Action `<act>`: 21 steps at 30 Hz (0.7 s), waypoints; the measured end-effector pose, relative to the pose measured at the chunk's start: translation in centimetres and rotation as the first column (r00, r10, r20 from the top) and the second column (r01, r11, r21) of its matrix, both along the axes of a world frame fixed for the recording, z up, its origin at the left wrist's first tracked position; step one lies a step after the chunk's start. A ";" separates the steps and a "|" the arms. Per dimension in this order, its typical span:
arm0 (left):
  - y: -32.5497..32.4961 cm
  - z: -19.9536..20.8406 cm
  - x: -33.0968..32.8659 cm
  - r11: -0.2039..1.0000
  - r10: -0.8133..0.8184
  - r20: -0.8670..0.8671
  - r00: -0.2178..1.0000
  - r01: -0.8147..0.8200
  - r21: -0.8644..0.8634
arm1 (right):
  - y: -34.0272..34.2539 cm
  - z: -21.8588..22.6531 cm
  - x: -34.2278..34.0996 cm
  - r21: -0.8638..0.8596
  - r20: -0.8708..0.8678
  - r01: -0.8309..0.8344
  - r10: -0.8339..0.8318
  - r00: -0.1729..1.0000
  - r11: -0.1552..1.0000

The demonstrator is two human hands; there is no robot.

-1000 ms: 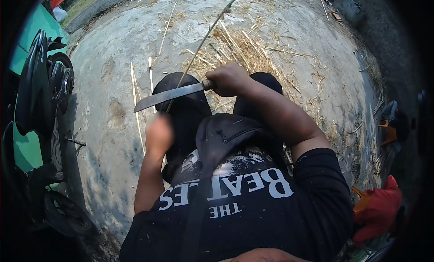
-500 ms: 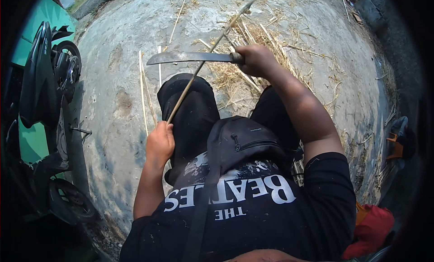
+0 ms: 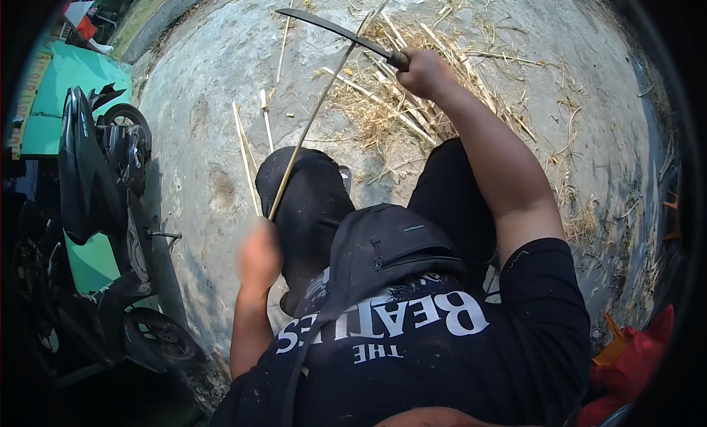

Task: The person holds a bamboo stick by hand and scrapes along its length using a knife.

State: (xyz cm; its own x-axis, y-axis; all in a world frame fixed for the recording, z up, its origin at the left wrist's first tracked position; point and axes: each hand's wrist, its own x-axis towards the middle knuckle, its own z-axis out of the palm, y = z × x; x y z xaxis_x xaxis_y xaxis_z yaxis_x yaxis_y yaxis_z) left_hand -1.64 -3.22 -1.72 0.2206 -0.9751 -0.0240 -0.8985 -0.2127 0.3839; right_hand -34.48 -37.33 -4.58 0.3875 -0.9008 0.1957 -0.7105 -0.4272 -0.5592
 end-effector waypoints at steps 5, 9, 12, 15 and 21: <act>-0.8 1.5 -0.4 0.998 -0.010 0.039 0.999 0.007 0.065 | 2.5 0.5 -0.8 0.170 -0.200 -0.048 0.082 0.976 0.984; 0.4 1.7 -1.0 0.998 -0.012 -0.032 0.999 0.014 0.054 | 4.1 2.6 -0.1 0.000 -0.434 -0.364 0.328 0.839 0.931; 2.1 2.7 -1.2 0.997 -0.032 -0.057 0.998 0.036 0.068 | 0.5 1.2 -3.6 0.186 -0.171 0.130 -0.098 0.980 0.974; 2.4 3.4 -1.5 0.995 -0.017 -0.073 0.997 0.025 0.098 | 1.5 1.8 -4.1 0.164 -0.358 0.149 -0.082 0.930 0.975; 2.5 2.1 -1.7 0.994 0.007 -0.100 0.995 0.005 0.113 | 6.0 2.3 -1.2 -0.044 -0.260 -0.256 0.236 0.936 0.966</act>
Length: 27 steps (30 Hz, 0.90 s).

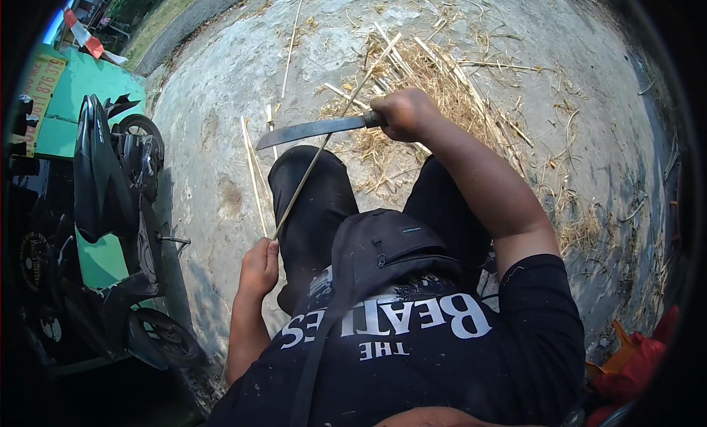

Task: The person holds a bamboo stick by hand and scrapes along its length using a knife.

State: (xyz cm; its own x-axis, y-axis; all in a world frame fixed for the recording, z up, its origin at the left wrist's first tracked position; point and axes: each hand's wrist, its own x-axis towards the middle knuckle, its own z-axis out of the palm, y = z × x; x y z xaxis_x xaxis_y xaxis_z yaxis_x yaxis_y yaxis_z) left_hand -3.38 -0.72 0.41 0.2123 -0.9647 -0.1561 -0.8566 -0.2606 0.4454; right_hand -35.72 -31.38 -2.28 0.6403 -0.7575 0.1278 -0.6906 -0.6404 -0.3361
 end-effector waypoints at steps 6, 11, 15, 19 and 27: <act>1.1 -1.6 0.7 0.998 -0.012 0.026 1.000 0.013 -0.055 | -3.0 -0.9 -2.6 0.118 -0.016 0.317 -0.317 0.948 0.941; 0.4 -2.7 1.2 0.996 -0.031 0.010 0.999 0.032 -0.078 | -2.0 0.7 -2.4 0.186 0.032 0.403 -0.416 0.909 0.896; 0.8 -4.4 1.9 0.992 -0.029 -0.071 0.997 0.020 -0.126 | 2.0 2.0 0.6 0.079 -0.043 0.141 -0.138 0.989 0.987; 0.8 -4.3 1.4 0.988 -0.007 -0.161 0.987 -0.018 -0.156 | 3.1 2.1 2.3 -0.220 -0.178 -0.215 0.178 0.968 0.951; 1.0 -4.5 2.1 0.980 -0.027 -0.161 0.987 -0.006 -0.200 | -1.5 3.1 -2.1 -0.110 0.133 0.370 -0.355 0.925 0.923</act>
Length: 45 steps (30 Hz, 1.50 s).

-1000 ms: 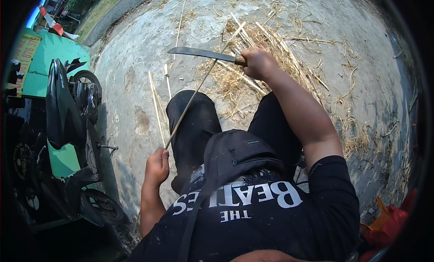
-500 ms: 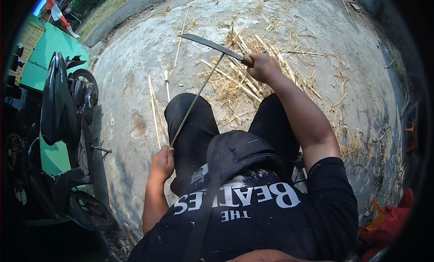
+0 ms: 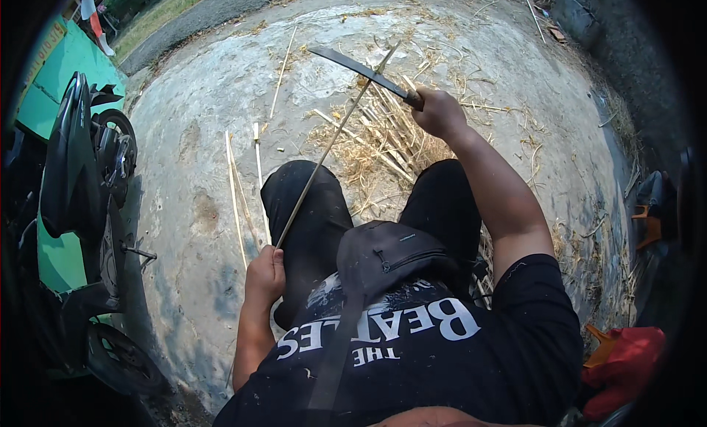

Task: The person holds a bamboo stick by hand and scrapes along its length using a knife.

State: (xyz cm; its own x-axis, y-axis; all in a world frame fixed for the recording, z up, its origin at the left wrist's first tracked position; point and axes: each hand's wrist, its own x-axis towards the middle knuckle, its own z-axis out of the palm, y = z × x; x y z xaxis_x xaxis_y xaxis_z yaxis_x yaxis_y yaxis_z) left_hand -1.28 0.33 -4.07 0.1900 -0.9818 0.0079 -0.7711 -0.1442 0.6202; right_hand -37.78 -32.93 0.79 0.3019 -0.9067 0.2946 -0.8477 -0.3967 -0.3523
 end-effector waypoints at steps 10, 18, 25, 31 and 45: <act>0.2 -0.5 0.8 0.999 -0.017 -0.026 1.000 0.016 -0.042 | 5.2 0.9 6.8 0.100 -0.274 -0.397 0.409 0.871 0.912; 0.2 -0.6 0.0 0.998 0.057 0.145 0.988 -0.055 -0.020 | 6.0 0.4 8.3 0.336 -0.192 -0.264 0.341 0.920 0.904; -1.1 -1.2 0.1 0.994 0.049 0.093 0.994 -0.039 -0.105 | 4.4 -0.3 7.8 0.348 -0.076 -0.202 0.243 0.967 0.916; -0.3 -0.9 0.1 0.999 0.031 0.102 0.994 -0.030 -0.009 | 9.4 1.0 10.6 0.311 -0.278 -0.298 0.386 0.879 0.902; -0.4 -0.2 0.1 0.999 0.005 0.100 0.995 0.001 -0.054 | 6.9 -1.6 9.5 0.142 -0.131 -0.343 0.361 0.923 0.928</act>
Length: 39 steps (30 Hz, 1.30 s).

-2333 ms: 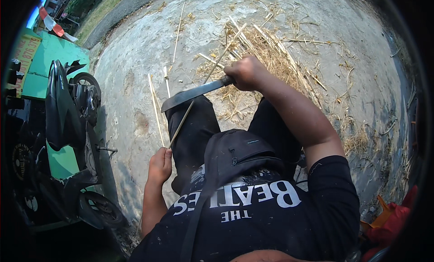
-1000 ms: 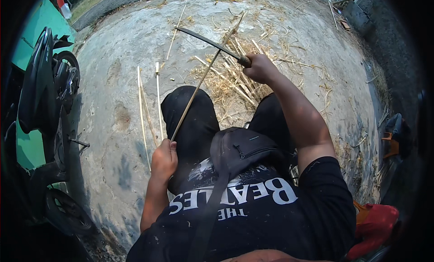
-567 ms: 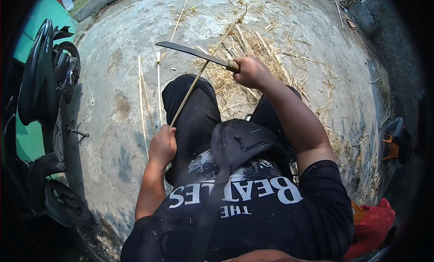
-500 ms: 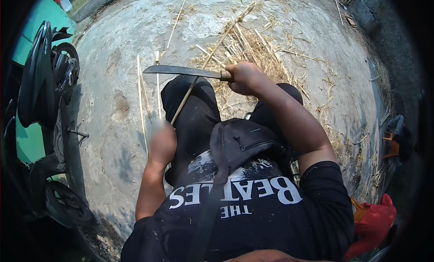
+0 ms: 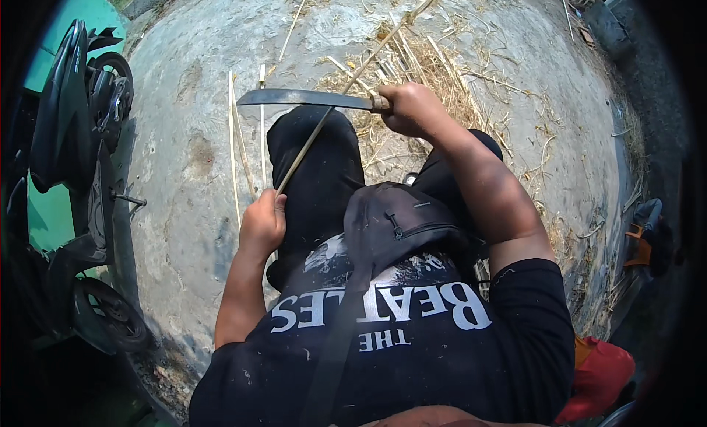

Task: The person holds a bamboo stick by hand and scrapes along its length using a knife.

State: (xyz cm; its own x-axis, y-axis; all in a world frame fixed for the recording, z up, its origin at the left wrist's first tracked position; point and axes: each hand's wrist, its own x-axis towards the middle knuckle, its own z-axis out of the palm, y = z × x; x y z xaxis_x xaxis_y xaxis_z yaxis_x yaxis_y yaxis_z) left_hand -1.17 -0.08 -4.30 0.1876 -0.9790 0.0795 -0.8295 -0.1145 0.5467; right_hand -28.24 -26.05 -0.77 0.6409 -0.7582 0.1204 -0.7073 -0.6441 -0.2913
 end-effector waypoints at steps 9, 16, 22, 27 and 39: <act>-1.0 1.2 0.1 0.995 0.012 -0.096 0.995 -0.003 0.100 | 0.7 0.2 0.3 0.212 -0.022 0.154 -0.153 0.988 0.965; -1.9 0.3 0.5 0.998 -0.005 -0.147 0.989 0.013 0.058 | -2.9 1.2 -1.0 0.269 0.052 0.243 -0.266 0.963 0.932; -1.1 0.9 0.2 0.993 0.021 -0.145 0.989 -0.003 0.119 | 0.2 1.7 1.0 0.220 -0.086 0.148 -0.132 0.988 0.964; -2.0 0.2 0.9 0.997 -0.038 -0.230 0.972 0.053 0.058 | -3.8 2.0 -0.3 0.144 0.012 0.131 -0.134 0.991 0.981; -1.6 1.5 0.7 0.987 -0.007 -0.198 0.980 0.038 0.155 | -3.8 1.4 -0.5 0.022 -0.018 0.026 -0.026 0.999 0.999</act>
